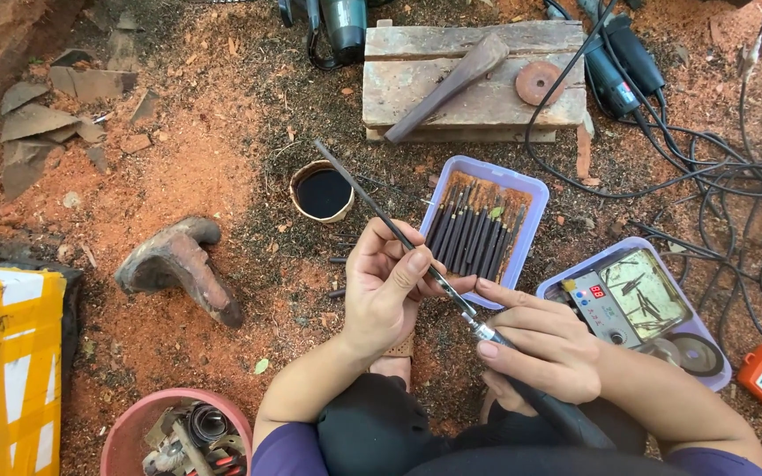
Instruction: Polishing small metal chisels using a handheld rotary tool in a workshop environment.
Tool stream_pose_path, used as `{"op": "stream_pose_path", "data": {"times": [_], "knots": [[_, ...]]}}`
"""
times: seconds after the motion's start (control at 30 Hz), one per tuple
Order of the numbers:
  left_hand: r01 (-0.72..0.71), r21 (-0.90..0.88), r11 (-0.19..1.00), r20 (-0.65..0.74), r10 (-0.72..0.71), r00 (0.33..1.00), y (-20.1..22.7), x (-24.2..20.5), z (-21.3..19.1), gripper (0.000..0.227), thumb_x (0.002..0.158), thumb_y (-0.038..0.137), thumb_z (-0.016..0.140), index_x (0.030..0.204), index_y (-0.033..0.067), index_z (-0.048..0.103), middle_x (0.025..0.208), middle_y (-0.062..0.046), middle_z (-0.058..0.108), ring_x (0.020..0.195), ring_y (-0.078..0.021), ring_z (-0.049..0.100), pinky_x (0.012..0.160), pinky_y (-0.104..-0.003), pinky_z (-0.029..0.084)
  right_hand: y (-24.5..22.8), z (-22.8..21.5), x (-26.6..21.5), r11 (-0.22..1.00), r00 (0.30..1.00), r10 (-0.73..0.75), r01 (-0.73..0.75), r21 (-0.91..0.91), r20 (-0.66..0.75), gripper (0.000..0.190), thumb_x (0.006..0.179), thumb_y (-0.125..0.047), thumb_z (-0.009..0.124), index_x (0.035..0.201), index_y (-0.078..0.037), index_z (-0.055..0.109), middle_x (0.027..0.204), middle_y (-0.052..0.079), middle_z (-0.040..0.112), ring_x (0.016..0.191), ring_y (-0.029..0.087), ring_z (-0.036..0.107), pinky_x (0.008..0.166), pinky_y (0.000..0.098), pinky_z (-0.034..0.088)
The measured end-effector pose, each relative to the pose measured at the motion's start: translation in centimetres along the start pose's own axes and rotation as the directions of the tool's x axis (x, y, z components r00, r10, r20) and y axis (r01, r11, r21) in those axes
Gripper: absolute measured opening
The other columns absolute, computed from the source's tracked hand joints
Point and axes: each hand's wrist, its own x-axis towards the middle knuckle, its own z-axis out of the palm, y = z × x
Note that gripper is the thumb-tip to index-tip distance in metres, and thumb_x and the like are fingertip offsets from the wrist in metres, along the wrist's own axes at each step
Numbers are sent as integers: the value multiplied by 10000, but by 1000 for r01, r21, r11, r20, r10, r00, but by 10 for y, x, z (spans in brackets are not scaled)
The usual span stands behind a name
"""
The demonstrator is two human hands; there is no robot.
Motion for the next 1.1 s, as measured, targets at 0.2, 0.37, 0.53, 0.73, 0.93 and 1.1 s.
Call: {"op": "stream_pose_path", "data": {"times": [0.2, 0.37, 0.53, 0.73, 0.93, 1.1], "knots": [[-6, -31, 999, 37, 7, 999, 0, 2, 2, 187, 1041, 46, 625, 1182, 18, 506, 902, -95, 655, 818, -143, 695, 878, -495, 675, 2, -4, -4, 1000, 1000, 4, -5, 7, 8, 279, 840, -96, 672, 1087, 21, 612, 858, 154, 718, 779, 262, 753, 968, 615, 631], [-3, -49, 999, 18, 4, 1000, 0, 2, 3, 182, 1044, 43, 616, 1184, 13, 504, 893, -107, 660, 784, -146, 695, 860, -476, 679, 2, -1, -1, 1000, 1000, -15, 15, 6, -1, 277, 826, -95, 668, 1076, 15, 619, 850, 150, 724, 762, 255, 755, 964, 612, 627], [-4, -24, 1000, -1, 4, 1000, -2, 0, -2, 204, 1034, 31, 636, 1200, 18, 519, 920, -126, 696, 742, -127, 695, 700, -236, 625, 0, 2, 1, 1000, 1000, 2, -2, 0, -13, 242, 835, -92, 658, 1058, 2, 642, 805, 116, 722, 740, 217, 739, 976, 622, 609], [-11, -65, 998, 20, 12, 1000, 0, 1, 3, 181, 1045, 39, 611, 1183, 12, 498, 890, -107, 652, 768, -153, 689, 863, -490, 675, 2, 0, -4, 1000, 1000, -12, 12, -8, -19, 270, 833, -99, 662, 1079, 6, 625, 837, 133, 721, 758, 237, 746, 956, 610, 634], [-5, -67, 998, 19, 7, 1000, -1, 1, 2, 183, 1049, 41, 605, 1191, 7, 495, 882, -96, 646, 775, -148, 692, 875, -502, 673, 3, -1, -3, 1000, 1000, 1, -1, 2, -17, 299, 814, -91, 683, 1086, 16, 617, 855, 151, 725, 760, 251, 752, 947, 603, 645], [-12, -47, 999, 7, 12, 1000, -1, 1, 3, 200, 1039, 65, 627, 1183, 19, 495, 855, -72, 628, 777, -141, 694, 867, -504, 673, 2, 3, 0, 1000, 999, -10, 10, -8, -41, 285, 830, -93, 660, 1098, -4, 620, 821, 130, 724, 747, 231, 755, 943, 592, 646]]}}
